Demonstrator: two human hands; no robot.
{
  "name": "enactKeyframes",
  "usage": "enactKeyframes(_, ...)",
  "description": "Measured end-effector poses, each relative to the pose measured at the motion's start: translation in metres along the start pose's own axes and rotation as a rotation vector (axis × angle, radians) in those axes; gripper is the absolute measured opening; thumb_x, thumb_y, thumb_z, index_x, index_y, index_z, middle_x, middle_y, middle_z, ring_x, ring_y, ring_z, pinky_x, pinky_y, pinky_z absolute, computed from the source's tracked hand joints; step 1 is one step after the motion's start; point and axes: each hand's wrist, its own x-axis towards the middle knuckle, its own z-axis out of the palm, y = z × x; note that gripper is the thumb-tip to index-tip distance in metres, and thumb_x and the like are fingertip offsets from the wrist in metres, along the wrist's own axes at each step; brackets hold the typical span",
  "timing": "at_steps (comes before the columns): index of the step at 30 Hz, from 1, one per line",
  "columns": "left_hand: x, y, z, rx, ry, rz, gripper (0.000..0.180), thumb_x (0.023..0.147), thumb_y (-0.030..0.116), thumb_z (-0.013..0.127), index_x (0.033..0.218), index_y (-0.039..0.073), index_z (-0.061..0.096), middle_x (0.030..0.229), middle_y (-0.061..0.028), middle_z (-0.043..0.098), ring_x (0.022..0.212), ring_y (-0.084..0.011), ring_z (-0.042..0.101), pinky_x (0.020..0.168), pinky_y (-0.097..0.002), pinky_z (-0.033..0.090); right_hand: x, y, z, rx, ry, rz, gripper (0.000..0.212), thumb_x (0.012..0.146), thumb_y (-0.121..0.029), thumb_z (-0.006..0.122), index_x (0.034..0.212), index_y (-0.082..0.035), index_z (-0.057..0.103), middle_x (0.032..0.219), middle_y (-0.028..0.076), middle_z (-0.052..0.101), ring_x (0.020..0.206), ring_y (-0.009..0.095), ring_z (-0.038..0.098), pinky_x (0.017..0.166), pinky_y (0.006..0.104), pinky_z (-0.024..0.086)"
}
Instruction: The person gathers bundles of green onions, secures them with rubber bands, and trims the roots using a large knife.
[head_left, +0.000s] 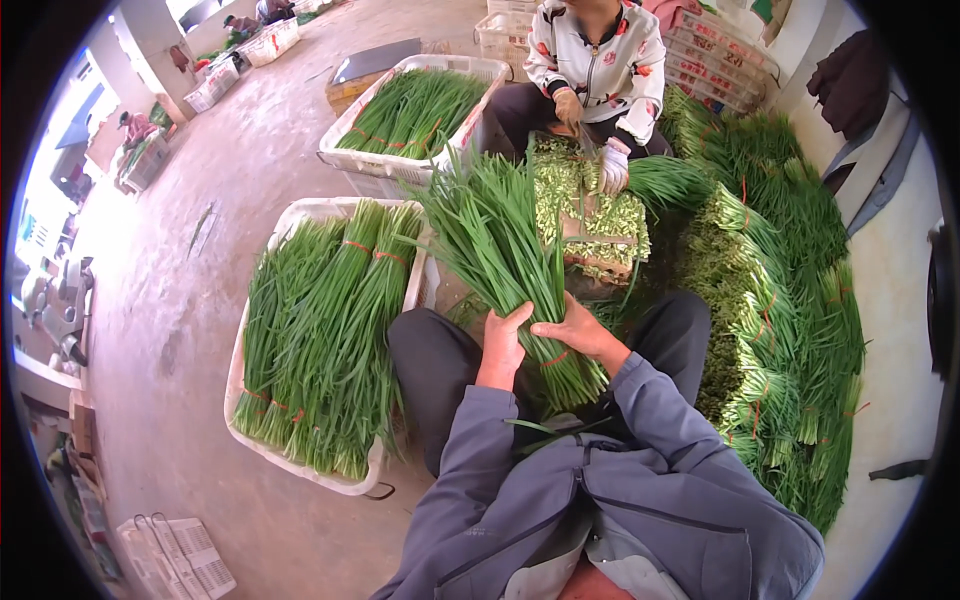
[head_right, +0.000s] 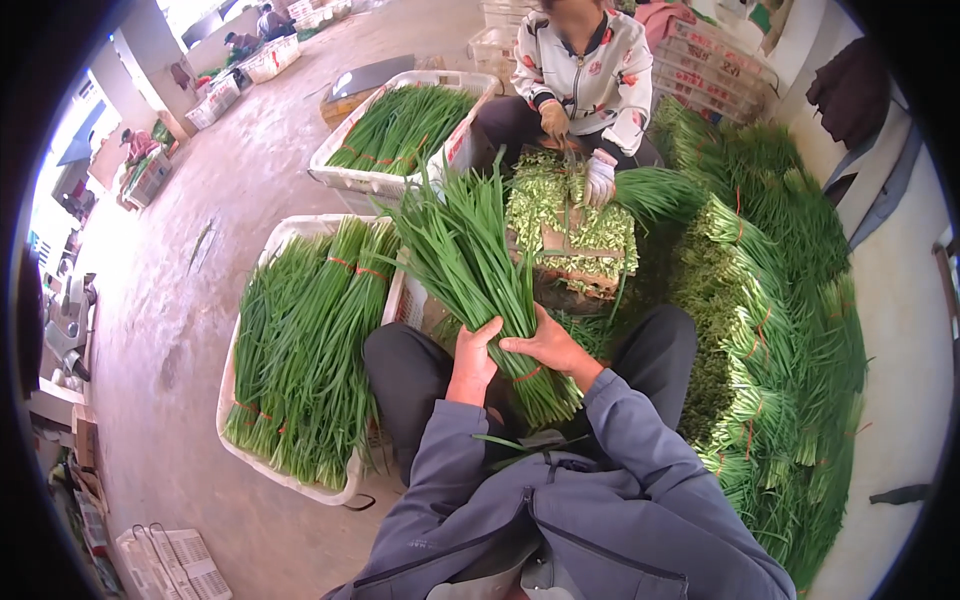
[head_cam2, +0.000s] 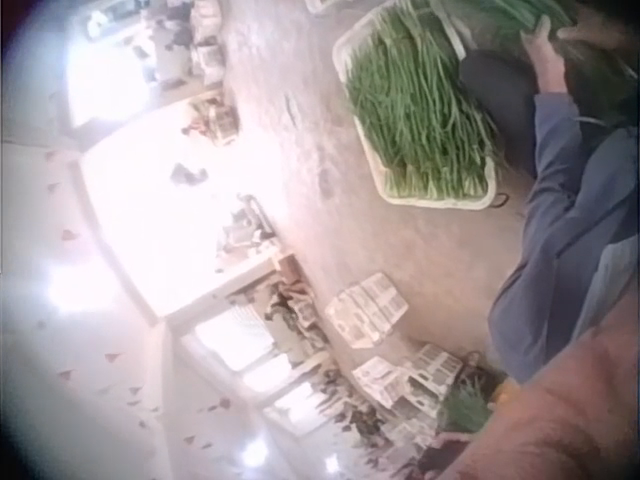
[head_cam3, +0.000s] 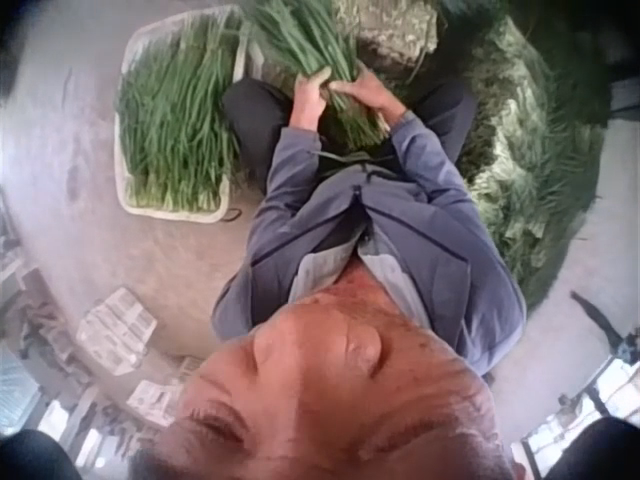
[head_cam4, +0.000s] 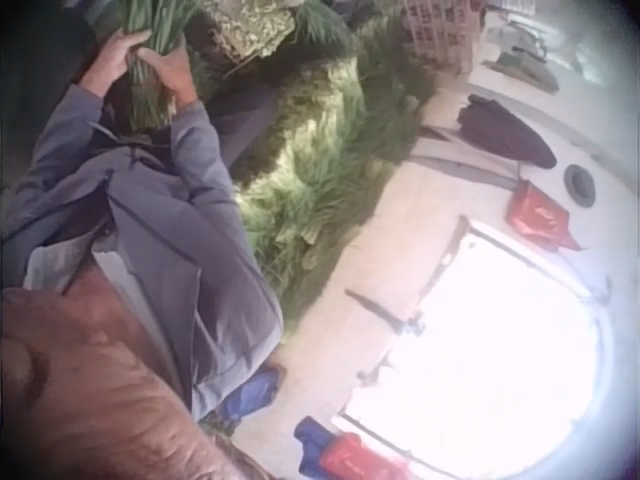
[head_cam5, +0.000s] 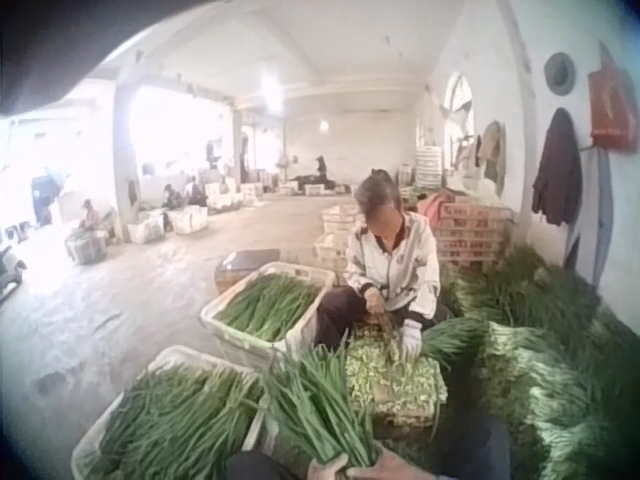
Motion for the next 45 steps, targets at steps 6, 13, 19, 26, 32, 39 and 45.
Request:
enactKeyframes(6, -0.001, 0.007, -0.004, -0.021, 0.046, -0.014, 0.036, 0.089, 0.001, 0.068, 0.124, -0.001, 0.061, 0.116, -0.0107, 0.069, 0.101, -0.0232, 0.068, 0.089, -0.0383, 0.056, 0.000, -0.043, 0.008, -0.507, 0.542, -0.250, 0.069, 0.074, -0.017, 0.088, 0.129, 0.002, 0.050, 0.109, 0.015, 0.062, 0.100, 0.023, 0.063, 0.082, 0.0336, 0.053)
enactKeyframes(13, -0.001, 0.007, -0.005, 0.005, 0.043, 0.019, 0.036, 0.088, -0.001, 0.068, 0.123, -0.001, 0.061, 0.115, -0.0103, 0.069, 0.102, -0.0234, 0.068, 0.088, -0.0395, 0.056, 0.007, -0.076, 0.032, -0.890, 0.369, -0.462, 0.019, 0.081, -0.014, 0.080, 0.088, -0.002, 0.066, 0.080, 0.010, 0.062, 0.063, 0.022, 0.061, 0.059, 0.0338, 0.051)
enactKeyframes(19, 0.000, 0.012, -0.005, -0.017, 0.057, 0.017, 0.037, 0.088, 0.001, 0.068, 0.125, -0.001, 0.060, 0.117, -0.0097, 0.068, 0.104, -0.0233, 0.067, 0.092, -0.0376, 0.054, 0.005, -0.077, 0.031, -0.723, 0.392, -0.284, 0.022, 0.081, -0.017, 0.079, 0.087, -0.002, 0.065, 0.078, 0.011, 0.062, 0.065, 0.024, 0.062, 0.061, 0.0364, 0.051)
enactKeyframes(26, 0.003, 0.012, -0.003, -0.072, 0.053, 0.039, 0.037, 0.089, 0.002, 0.069, 0.125, 0.001, 0.061, 0.117, -0.0093, 0.068, 0.103, -0.0243, 0.067, 0.091, -0.0396, 0.055, -0.004, -0.075, 0.023, -0.516, 0.269, -0.209, 0.015, 0.089, -0.014, 0.071, 0.088, -0.001, 0.063, 0.082, 0.009, 0.067, 0.073, 0.022, 0.067, 0.067, 0.0345, 0.052)
enactKeyframes(32, 0.013, 0.033, -0.019, -0.370, 0.015, 0.010, 0.038, 0.096, 0.015, 0.064, 0.131, 0.001, 0.056, 0.125, -0.0114, 0.065, 0.110, -0.0294, 0.065, 0.098, -0.0461, 0.053, -0.024, -0.066, -0.036, 0.774, 0.482, -0.259, 0.011, 0.102, -0.006, 0.053, 0.093, -0.005, 0.058, 0.082, 0.006, 0.065, 0.073, 0.016, 0.064, 0.070, 0.0313, 0.056)
enactKeyframes(39, 0.011, 0.032, 0.007, -0.417, -0.055, -0.025, 0.041, 0.099, 0.017, 0.058, 0.136, 0.000, 0.053, 0.131, -0.0130, 0.063, 0.117, -0.0309, 0.062, 0.104, -0.0482, 0.049, -0.036, -0.043, -0.109, -0.319, 0.486, -0.069, 0.026, 0.092, -0.012, 0.069, 0.114, 0.002, 0.064, 0.092, 0.009, 0.069, 0.077, 0.012, 0.065, 0.065, 0.0268, 0.053)
enactKeyframes(45, 0.021, 0.032, 0.002, -0.291, -0.033, -0.016, 0.040, 0.102, 0.018, 0.051, 0.137, -0.001, 0.051, 0.133, -0.0156, 0.061, 0.121, -0.0332, 0.060, 0.106, -0.0507, 0.047, -0.027, -0.102, -0.007, -0.741, 0.122, -0.420, 0.027, 0.081, -0.027, 0.079, 0.090, -0.005, 0.065, 0.083, 0.011, 0.063, 0.076, 0.032, 0.065, 0.068, 0.0418, 0.053)
